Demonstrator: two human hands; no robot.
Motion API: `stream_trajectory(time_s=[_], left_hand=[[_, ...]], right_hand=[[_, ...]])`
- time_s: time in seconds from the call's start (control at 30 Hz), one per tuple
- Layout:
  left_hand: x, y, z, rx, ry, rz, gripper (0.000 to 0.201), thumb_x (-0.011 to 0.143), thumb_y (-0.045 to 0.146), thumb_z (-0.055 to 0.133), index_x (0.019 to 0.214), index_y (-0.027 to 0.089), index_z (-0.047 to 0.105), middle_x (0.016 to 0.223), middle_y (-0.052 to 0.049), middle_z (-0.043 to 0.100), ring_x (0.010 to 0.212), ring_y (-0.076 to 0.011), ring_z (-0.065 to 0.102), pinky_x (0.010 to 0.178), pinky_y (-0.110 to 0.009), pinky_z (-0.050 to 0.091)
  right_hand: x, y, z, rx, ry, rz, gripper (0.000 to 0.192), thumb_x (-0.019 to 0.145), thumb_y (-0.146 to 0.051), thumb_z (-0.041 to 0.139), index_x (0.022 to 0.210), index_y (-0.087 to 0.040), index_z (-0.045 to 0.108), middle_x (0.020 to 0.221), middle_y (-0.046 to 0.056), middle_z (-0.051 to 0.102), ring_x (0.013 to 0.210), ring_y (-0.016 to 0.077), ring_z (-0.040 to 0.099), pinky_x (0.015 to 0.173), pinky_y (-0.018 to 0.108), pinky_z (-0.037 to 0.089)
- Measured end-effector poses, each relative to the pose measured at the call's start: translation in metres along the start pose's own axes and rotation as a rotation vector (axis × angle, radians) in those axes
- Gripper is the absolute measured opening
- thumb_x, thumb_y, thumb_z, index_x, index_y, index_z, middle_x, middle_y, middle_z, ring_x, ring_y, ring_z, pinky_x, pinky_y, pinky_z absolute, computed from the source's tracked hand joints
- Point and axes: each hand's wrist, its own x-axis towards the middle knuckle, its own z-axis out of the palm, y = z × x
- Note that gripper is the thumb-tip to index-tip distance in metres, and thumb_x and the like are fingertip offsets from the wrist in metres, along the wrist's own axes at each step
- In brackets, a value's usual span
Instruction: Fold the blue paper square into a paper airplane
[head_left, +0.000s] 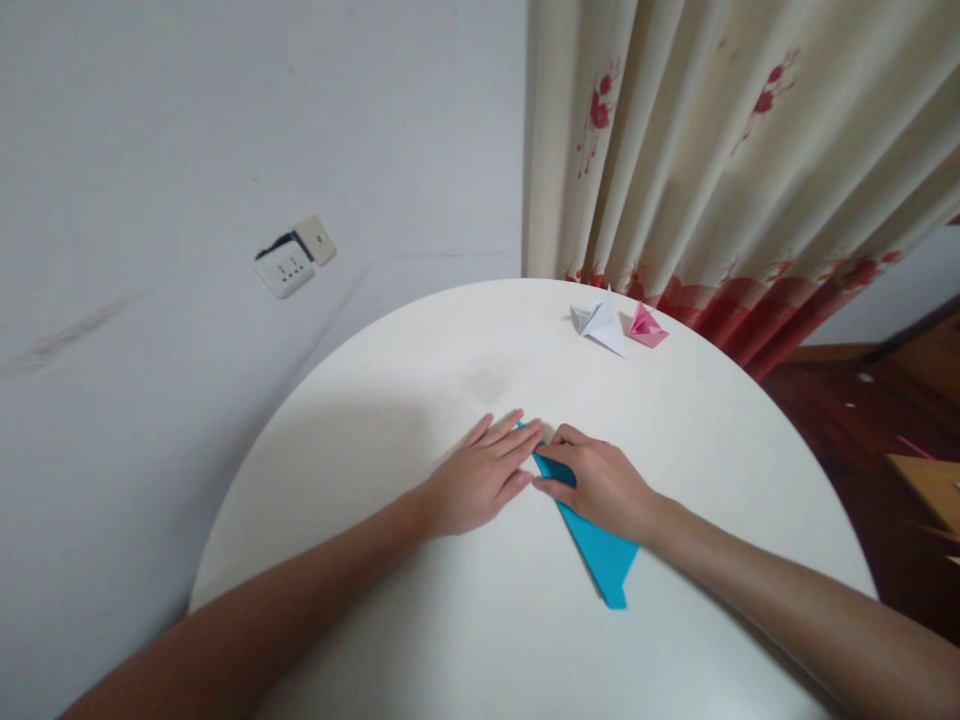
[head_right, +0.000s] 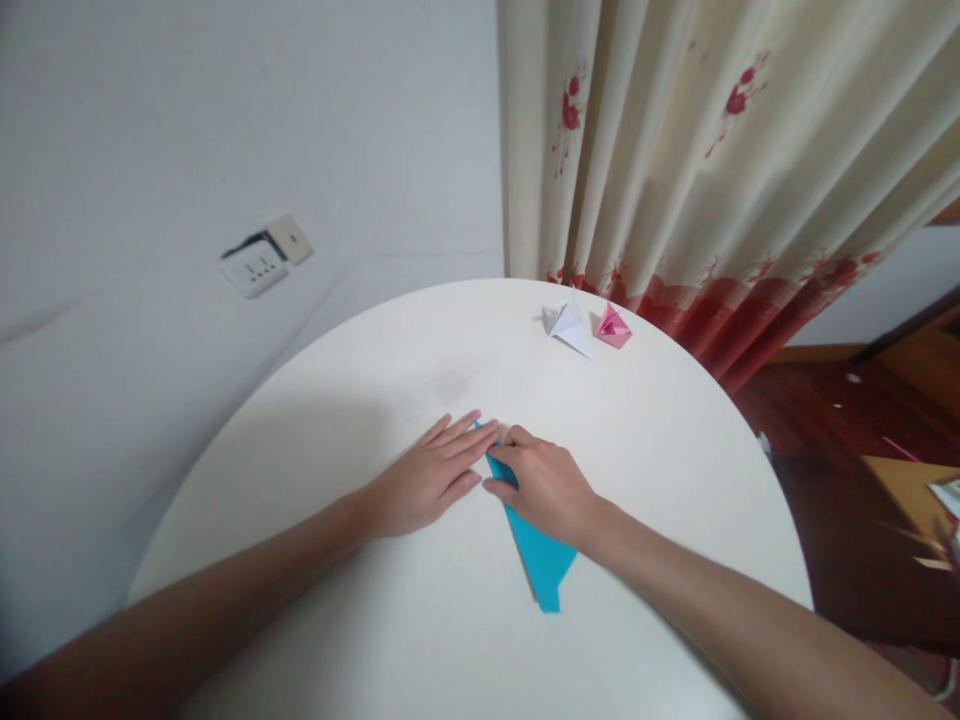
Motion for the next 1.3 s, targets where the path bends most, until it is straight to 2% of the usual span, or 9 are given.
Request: stream_trajectory(time_s=[0.1,0.3,0.5,0.73,0.87,1.0,1.1,1.2,1.3], left_hand=[[-0.004,0.001,0.002,0.075,-0.061,-0.004,0.063,0.106,0.045,0.037,0.162,0.020,0.018,0.166,-0.009,0.027,0.155,-0.0255,0.018,0.125,-0.051,0.016],[-0.004,-0.002,0.000,0.141,-0.065,-0.088,0.063,0.106,0.048,0.037,0.159,0.017,0.025,0.165,-0.013,0.028,0.155,-0.0279,0.021,0.123,-0.053,0.020],[-0.003,-0.006,0.006,0.199,0.010,-0.240,0.065,0.105,0.051,0.035,0.156,0.011,0.031,0.163,-0.019,0.030,0.153,-0.0310,0.026,0.120,-0.055,0.026],[-0.004,-0.006,0.019,0.256,0.142,-0.410,0.072,0.103,0.051,0.039,0.154,0.001,0.028,0.160,-0.030,0.030,0.152,-0.0387,0.024,0.120,-0.059,0.025],[-0.001,0.003,0.011,0.231,0.201,-0.274,0.070,0.104,0.044,0.040,0.158,0.004,0.018,0.163,-0.028,0.023,0.155,-0.0366,0.013,0.121,-0.061,0.020],[-0.001,0.010,0.005,0.174,0.052,-0.104,0.070,0.104,0.049,0.039,0.158,0.007,0.022,0.164,-0.023,0.026,0.155,-0.0314,0.014,0.124,-0.053,0.020],[-0.003,0.009,0.006,0.154,-0.018,-0.075,0.071,0.104,0.053,0.036,0.156,0.005,0.026,0.164,-0.022,0.025,0.155,-0.0293,0.016,0.124,-0.048,0.021],[-0.003,0.006,0.008,0.156,-0.013,-0.071,0.073,0.104,0.054,0.035,0.157,0.004,0.024,0.165,-0.022,0.023,0.156,-0.0284,0.016,0.125,-0.048,0.020],[-0.003,0.006,0.008,0.161,0.007,-0.077,0.075,0.103,0.058,0.034,0.157,0.006,0.024,0.164,-0.022,0.025,0.155,-0.0282,0.017,0.124,-0.048,0.021]], right_hand=[[0.000,0.002,0.001,-0.030,0.000,-0.046,0.022,0.096,-0.036,0.064,0.111,-0.022,0.069,0.110,0.006,0.062,0.093,0.0207,0.065,0.080,0.032,0.050],[0.002,0.006,0.003,-0.100,0.089,-0.097,0.031,0.095,-0.034,0.065,0.124,-0.023,0.067,0.110,0.009,0.062,0.101,0.0250,0.059,0.087,0.038,0.051],[0.004,0.012,0.004,-0.225,0.114,-0.108,0.034,0.101,-0.023,0.050,0.132,-0.024,0.065,0.131,0.012,0.061,0.115,0.0289,0.054,0.091,0.044,0.048],[0.008,0.026,0.008,-0.301,0.119,-0.134,0.053,0.090,0.000,0.047,0.137,-0.020,0.062,0.149,0.010,0.056,0.132,0.0308,0.050,0.104,0.050,0.043],[0.012,0.032,0.010,-0.257,0.121,-0.188,0.055,0.090,0.001,0.046,0.138,-0.019,0.062,0.151,0.009,0.053,0.140,0.0289,0.048,0.111,0.049,0.043],[0.013,0.028,0.013,-0.253,0.103,-0.259,0.053,0.093,-0.004,0.044,0.143,-0.016,0.058,0.154,0.012,0.049,0.147,0.0297,0.037,0.118,0.053,0.036],[0.010,0.020,0.021,-0.254,0.093,-0.231,0.055,0.095,-0.009,0.041,0.151,-0.008,0.046,0.159,0.017,0.039,0.151,0.0291,0.029,0.122,0.052,0.029],[0.008,0.011,0.032,-0.238,0.114,-0.161,0.059,0.102,-0.025,0.039,0.155,-0.002,0.033,0.163,0.022,0.027,0.154,0.0302,0.020,0.124,0.054,0.024],[0.009,0.005,0.037,-0.232,0.115,-0.125,0.065,0.105,-0.040,0.035,0.157,-0.001,0.028,0.164,0.022,0.023,0.155,0.0302,0.015,0.124,0.054,0.021]])
